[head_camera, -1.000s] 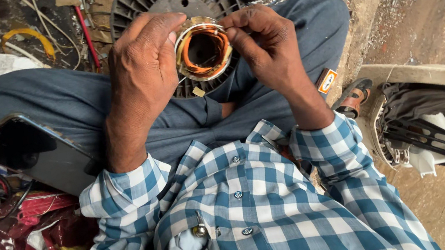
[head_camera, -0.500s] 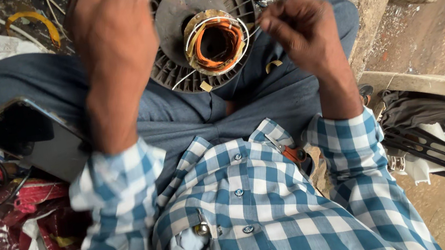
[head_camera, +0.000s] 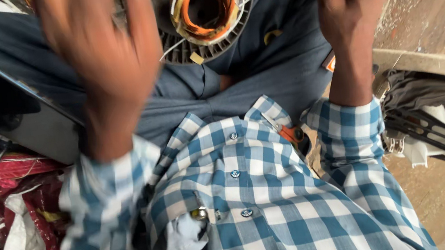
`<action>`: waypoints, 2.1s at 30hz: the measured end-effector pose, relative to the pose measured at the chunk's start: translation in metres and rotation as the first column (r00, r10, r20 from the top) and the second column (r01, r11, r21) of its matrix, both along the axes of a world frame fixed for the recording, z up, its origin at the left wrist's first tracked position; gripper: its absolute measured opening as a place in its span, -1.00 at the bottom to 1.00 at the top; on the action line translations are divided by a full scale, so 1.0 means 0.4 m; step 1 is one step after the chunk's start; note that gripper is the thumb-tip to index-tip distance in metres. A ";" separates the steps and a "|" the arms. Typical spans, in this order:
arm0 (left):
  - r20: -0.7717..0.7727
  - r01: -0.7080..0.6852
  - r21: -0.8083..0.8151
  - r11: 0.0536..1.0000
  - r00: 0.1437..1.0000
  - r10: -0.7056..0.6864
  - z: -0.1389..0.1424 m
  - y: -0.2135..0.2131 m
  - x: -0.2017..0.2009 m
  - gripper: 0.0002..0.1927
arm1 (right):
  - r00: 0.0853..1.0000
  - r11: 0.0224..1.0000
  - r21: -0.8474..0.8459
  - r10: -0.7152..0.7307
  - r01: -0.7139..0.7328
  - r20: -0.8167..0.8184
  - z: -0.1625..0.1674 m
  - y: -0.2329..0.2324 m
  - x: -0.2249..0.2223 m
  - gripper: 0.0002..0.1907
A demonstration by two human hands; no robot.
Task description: The person sits cross-legged and works on a motor stator, stripping and twisting copper wires, then using pliers to cut and adjust the wires. The person also briefly adjusts the head-mounted camera.
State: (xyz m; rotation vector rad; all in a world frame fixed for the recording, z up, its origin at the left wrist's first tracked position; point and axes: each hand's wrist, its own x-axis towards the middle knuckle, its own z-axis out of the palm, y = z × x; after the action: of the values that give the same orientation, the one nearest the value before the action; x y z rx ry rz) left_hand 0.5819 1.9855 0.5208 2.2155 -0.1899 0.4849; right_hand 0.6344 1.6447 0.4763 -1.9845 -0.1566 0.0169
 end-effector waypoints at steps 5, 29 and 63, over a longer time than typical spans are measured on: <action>-0.143 0.030 -0.114 0.993 0.989 -0.046 -0.080 -0.071 -0.129 -0.67 | 0.975 0.995 -0.083 0.066 -0.049 0.214 0.037 0.071 -0.112 -0.96; -0.068 -0.077 0.003 0.997 0.995 0.077 -0.023 0.120 -0.138 -0.95 | 0.593 0.737 0.657 0.461 0.160 -0.661 0.043 0.336 -0.255 -0.57; -0.188 -0.410 0.407 0.816 0.837 0.514 0.107 0.240 -0.388 -0.58 | 0.727 0.987 -0.062 0.064 -0.145 -0.683 0.114 -0.055 -0.405 -0.71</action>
State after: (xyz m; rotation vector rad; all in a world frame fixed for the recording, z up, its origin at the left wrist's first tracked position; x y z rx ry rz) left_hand 0.4267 2.0815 0.5635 2.6645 0.4816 0.3981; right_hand 0.4724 1.6225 0.5219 -1.9497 0.2214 0.8438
